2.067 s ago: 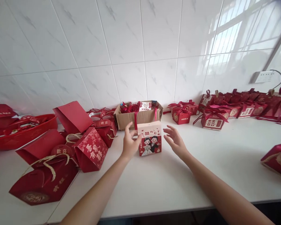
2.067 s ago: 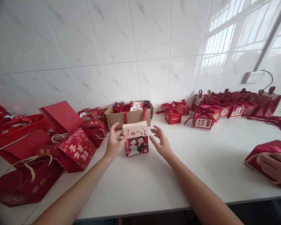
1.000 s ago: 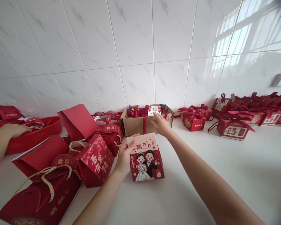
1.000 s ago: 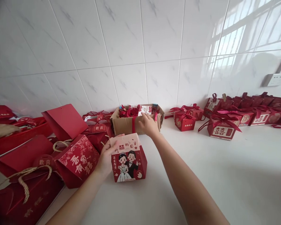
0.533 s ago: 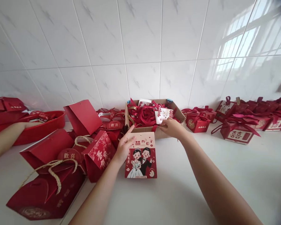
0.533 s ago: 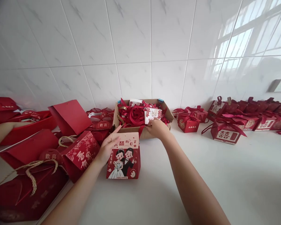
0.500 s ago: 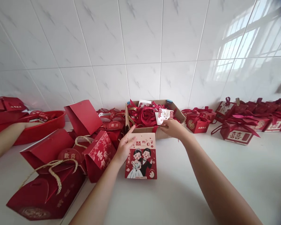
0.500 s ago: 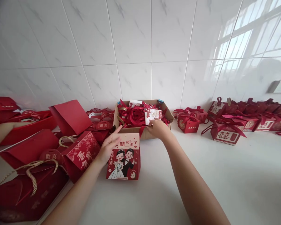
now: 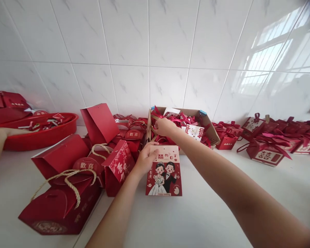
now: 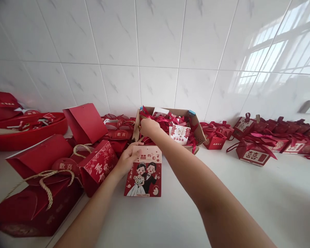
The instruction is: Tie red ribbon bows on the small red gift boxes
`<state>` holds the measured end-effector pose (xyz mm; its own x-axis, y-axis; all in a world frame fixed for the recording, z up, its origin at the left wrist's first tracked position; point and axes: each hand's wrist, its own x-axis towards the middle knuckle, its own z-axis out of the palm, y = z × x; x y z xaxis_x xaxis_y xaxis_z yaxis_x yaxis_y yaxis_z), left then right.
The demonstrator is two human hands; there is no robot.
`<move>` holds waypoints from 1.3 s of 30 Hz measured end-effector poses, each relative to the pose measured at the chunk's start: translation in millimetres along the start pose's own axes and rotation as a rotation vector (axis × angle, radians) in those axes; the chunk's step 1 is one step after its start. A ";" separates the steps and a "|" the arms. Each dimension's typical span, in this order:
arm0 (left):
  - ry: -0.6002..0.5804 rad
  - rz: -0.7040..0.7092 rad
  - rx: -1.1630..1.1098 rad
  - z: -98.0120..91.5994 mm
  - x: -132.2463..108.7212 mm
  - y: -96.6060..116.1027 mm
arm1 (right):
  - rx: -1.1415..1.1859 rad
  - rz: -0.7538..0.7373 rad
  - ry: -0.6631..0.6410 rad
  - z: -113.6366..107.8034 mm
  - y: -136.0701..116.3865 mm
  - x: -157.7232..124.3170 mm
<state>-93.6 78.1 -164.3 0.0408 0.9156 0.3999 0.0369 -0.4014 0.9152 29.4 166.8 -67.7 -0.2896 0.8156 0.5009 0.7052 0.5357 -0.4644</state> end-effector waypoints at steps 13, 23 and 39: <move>-0.023 0.039 0.046 -1.8 -3.7 -0.8 | 0.084 0.112 0.132 2.8 -0.4 -12.1; -0.064 0.019 0.022 5.0 -5.1 13.9 | 0.332 -0.107 0.512 -86.1 12.0 -124.3; 0.099 0.452 0.408 83.1 -33.8 -0.1 | 0.488 -0.274 0.097 -42.2 59.0 -217.3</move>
<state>-12.0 45.3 -182.1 0.0498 0.6426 0.7646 0.4177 -0.7088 0.5684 161.2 11.9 -173.1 -0.3426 0.6213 0.7047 0.2250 0.7826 -0.5805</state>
